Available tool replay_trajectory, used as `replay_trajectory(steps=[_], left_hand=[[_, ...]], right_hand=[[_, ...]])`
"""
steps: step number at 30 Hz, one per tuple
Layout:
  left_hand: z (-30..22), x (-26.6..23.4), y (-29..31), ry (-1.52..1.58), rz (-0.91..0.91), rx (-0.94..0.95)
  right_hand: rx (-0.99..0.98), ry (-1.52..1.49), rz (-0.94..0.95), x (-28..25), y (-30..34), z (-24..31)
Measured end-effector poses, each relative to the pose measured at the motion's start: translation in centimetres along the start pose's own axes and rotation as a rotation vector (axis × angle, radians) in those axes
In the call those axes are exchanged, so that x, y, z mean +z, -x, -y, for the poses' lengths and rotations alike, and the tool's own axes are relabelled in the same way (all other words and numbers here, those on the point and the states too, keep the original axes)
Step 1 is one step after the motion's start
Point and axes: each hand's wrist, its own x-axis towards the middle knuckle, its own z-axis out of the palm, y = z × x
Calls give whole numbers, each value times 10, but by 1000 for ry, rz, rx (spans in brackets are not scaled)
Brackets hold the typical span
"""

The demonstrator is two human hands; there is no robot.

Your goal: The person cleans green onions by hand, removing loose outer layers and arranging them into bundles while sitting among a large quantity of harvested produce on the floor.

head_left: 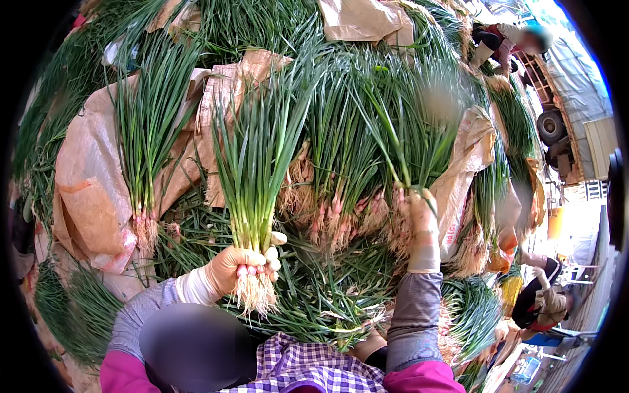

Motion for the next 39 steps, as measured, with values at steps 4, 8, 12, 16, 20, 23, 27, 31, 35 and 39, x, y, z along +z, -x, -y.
replay_trajectory(steps=[4, 8, 12, 16, 20, 23, 27, 31, 35, 39], left_hand=[[4, -1, -1, 70, 13, -43], [1, -3, 5, 81, 3, -58], [-2, 10, 5, -21, 50, -16], [-1, 5, 4, -103, 18, 19], [4, -3, 7, -49, -51, -40], [17, -2, -9, -79, -118, -150], [17, 0, -11, -158, -236, -170], [19, -7, -12, -193, -283, -134], [19, -5, -15, -83, -228, -106], [24, -12, -14, 134, 60, -107]], right_hand=[[-718, 750, -453, 12, 32, -22], [-179, 669, 43, 87, 70, 12], [211, 105, 215, 114, 30, 3], [-58, -718, 353, 49, 21, 26], [238, -380, 982, 68, 103, 28], [123, -464, 891, 89, 134, -9], [63, -386, 728, 115, 158, -25], [42, -265, 737, 129, 167, -21], [317, -533, 769, 136, 165, -16], [219, -239, 507, 130, 125, -51]])
